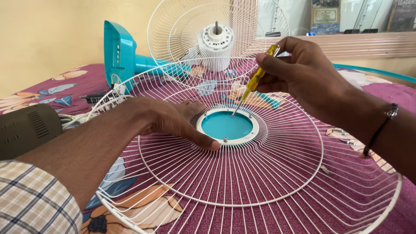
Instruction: The person uses a screwdriver to remove screws and detach the internal switch and motor from the back housing of a teal electric fan. They then place the housing aside and begin attaching the front wire cage to the fan blade assembly.
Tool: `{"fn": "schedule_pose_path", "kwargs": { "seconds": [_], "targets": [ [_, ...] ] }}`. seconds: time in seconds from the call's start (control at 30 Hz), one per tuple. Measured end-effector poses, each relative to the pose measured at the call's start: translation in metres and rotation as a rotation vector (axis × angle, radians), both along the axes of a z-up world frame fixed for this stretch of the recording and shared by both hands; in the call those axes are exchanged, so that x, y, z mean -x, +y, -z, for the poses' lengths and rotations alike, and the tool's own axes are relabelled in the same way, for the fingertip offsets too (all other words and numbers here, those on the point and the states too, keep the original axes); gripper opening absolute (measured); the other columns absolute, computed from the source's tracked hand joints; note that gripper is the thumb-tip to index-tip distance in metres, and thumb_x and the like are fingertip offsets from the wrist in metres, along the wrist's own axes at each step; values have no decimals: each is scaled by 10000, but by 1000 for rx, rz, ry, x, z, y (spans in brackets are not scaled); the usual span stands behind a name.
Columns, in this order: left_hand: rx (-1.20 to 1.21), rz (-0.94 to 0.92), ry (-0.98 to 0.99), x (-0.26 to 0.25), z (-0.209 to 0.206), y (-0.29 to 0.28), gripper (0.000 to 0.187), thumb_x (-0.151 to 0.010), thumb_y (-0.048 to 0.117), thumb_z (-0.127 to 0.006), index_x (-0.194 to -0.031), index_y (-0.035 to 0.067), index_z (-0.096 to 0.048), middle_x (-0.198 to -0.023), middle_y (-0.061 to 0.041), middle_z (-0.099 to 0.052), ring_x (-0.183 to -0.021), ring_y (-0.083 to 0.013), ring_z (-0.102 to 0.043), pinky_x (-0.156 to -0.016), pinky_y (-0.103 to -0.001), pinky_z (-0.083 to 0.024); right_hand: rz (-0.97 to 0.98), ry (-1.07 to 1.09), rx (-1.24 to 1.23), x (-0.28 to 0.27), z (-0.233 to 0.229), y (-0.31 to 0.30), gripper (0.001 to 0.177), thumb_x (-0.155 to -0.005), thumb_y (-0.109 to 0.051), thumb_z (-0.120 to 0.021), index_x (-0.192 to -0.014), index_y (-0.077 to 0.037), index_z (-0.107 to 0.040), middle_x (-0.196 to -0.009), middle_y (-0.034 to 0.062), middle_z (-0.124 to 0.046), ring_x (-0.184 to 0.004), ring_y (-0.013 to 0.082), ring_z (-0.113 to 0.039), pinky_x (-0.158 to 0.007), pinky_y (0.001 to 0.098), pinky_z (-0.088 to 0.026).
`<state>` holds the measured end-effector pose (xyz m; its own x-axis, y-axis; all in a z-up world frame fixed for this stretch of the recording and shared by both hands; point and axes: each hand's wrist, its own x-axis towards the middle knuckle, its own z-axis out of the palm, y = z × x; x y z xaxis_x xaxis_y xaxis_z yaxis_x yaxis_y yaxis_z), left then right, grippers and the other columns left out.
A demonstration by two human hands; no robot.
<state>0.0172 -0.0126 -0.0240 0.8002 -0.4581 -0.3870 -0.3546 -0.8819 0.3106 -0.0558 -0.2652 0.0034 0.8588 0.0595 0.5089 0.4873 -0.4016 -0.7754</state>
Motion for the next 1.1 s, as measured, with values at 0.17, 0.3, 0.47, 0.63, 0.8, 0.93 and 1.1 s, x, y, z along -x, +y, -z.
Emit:
{"fn": "schedule_pose_path", "kwargs": {
  "seconds": [0.17, 0.3, 0.47, 0.63, 0.8, 0.93, 1.1],
  "targets": [
    [34, -31, 32, 0, 0, -1, 1520, -444, 763, -752, -1642, 227, 14, -1721, -106, 137, -1589, -312, 124, -1251, -633, -64, 13, 40, 56, 11, 0, 13, 317, -1005, -289, -525, -1128, 4, -518, -974, 207, -762, -869, 245, -796, -804, 356, -635],
    [17, -21, 6, 0, 0, -3, 1491, -487, 794, -730, -1648, 232, 18, -1724, -105, 139, -1592, -296, 141, -1258, -618, -56, 7, 56, 84, 15, 0, 18, 318, -998, -284, -511, -1123, 6, -476, -964, 212, -772, -855, 243, -816, -778, 342, -640],
    [10, -6, -28, 3, -2, -2, 1466, -497, 810, -714, -1653, 234, -20, -1732, -109, 93, -1598, -301, 108, -1249, -637, -86, 32, 53, 157, 19, 1, 24, 290, -1003, -281, -483, -1111, -12, -493, -957, 185, -780, -849, 223, -817, -762, 324, -641],
    [56, -55, 18, 6, -2, -3, 1479, -462, 758, -750, -1646, 235, -34, -1733, -105, 36, -1597, -327, 29, -1257, -632, -123, 15, 46, 143, 19, 2, 27, 290, -1016, -283, -458, -1109, -9, -483, -943, 185, -765, -843, 231, -811, -754, 330, -643],
    [58, -30, -3, 7, -3, -3, 1452, -515, 752, -768, -1659, 236, -37, -1735, -103, 89, -1600, -306, 106, -1251, -637, -56, 34, 45, 162, 21, 2, 30, 297, -1008, -279, -470, -1099, 3, -476, -934, 186, -767, -831, 230, -821, -738, 332, -647],
    [55, -47, -16, 9, -3, -2, 1446, -514, 749, -761, -1654, 231, -37, -1737, -100, 57, -1602, -307, 61, -1265, -608, -88, 51, 51, 179, 22, 1, 36, 289, -990, -267, -511, -1106, -4, -487, -912, 197, -772, -814, 242, -822, -721, 335, -649],
    [68, -32, -43, 11, -3, -2, 1439, -519, 747, -768, -1649, 191, -73, -1735, -112, 35, -1602, -307, 42, -1268, -582, -97, 60, 51, 145, 22, 3, 41, 307, -965, -269, -553, -1123, -17, -479, -893, 200, -767, -799, 252, -821, -708, 340, -651]
  ]
}}
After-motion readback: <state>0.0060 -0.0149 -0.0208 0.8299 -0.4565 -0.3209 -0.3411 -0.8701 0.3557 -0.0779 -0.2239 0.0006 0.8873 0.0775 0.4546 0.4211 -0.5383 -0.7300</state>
